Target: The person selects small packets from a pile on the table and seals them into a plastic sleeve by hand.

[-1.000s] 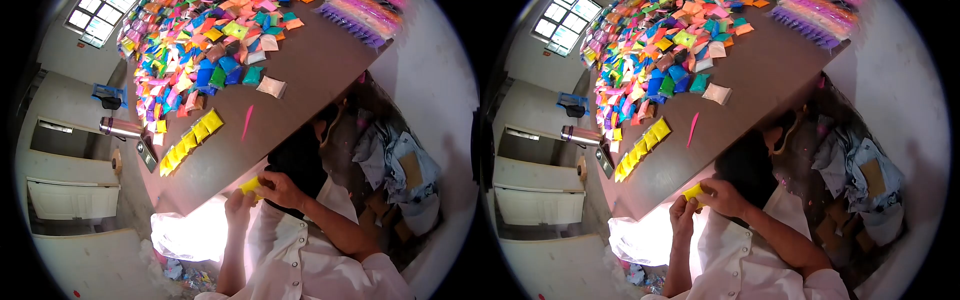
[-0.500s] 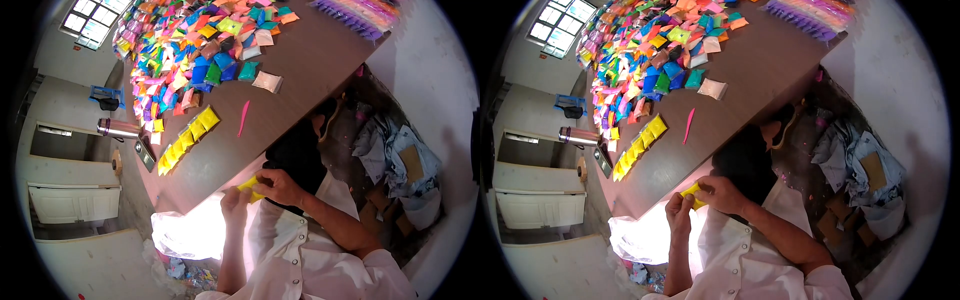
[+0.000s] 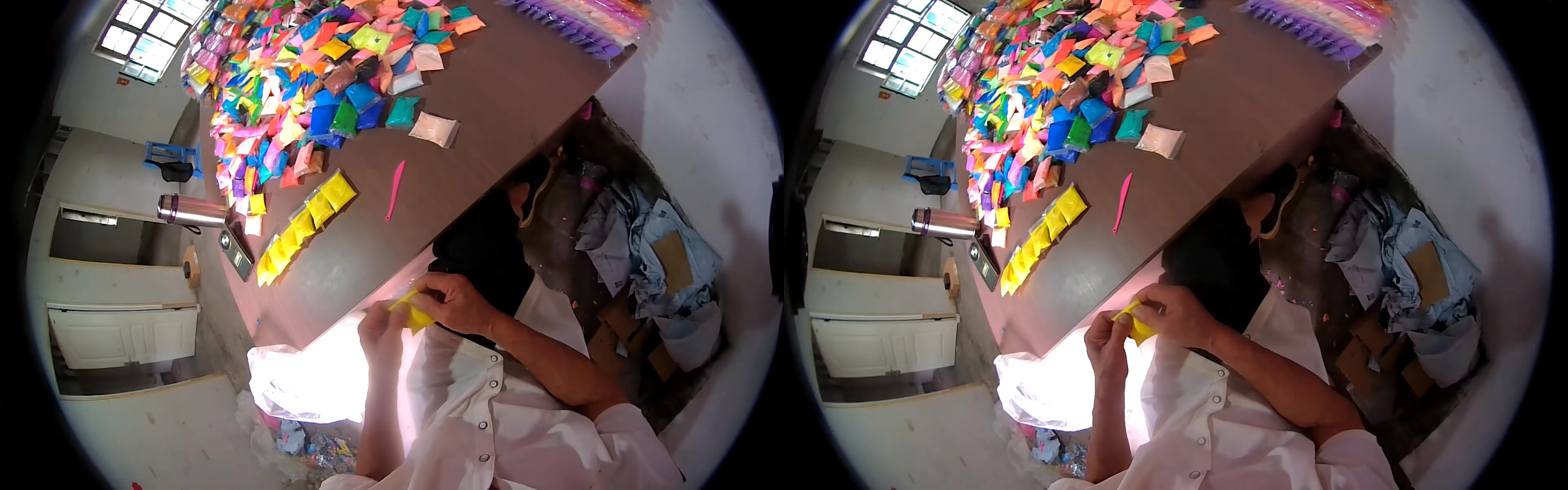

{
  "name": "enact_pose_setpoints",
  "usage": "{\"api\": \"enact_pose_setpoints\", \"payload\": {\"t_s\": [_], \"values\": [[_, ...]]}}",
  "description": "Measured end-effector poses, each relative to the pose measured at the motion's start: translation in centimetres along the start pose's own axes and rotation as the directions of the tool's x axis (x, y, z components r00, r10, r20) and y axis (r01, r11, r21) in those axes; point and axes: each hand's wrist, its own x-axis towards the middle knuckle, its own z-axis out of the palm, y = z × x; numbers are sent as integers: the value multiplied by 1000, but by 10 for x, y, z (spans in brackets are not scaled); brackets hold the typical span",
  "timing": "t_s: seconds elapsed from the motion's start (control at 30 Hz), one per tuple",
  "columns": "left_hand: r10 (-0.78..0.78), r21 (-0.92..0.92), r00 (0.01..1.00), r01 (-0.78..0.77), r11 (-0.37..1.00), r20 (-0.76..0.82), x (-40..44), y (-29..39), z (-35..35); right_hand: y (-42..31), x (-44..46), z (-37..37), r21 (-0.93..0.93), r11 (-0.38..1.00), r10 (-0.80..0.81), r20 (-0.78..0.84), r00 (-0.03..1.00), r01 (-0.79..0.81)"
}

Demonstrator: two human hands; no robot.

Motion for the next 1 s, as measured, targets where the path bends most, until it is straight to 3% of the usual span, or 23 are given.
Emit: {"api": "enact_pose_setpoints", "payload": {"t_s": [0.1,0.37,0.57,0.73,0.8,1.0], "values": [[20,11,1000,-21,1000,16,1,-2,-2,2,0,0,-2,1000,-2,-1,1000,2],[-107,-37,991,110,993,79,-3,-8,0,13,0,-1,103,995,10,-62,998,-4],[-11,-16,1000,11,1000,-6,-2,1,-1,-12,0,-4,0,1000,25,99,995,-25],[-104,-138,994,109,984,41,-1,0,3,12,-1,-4,125,990,50,87,995,-61],[-95,-66,988,103,992,118,-3,-5,3,14,0,-5,105,993,43,65,997,-50],[-59,29,994,56,998,94,-3,-5,0,5,0,-3,66,998,-18,50,999,15]]}}
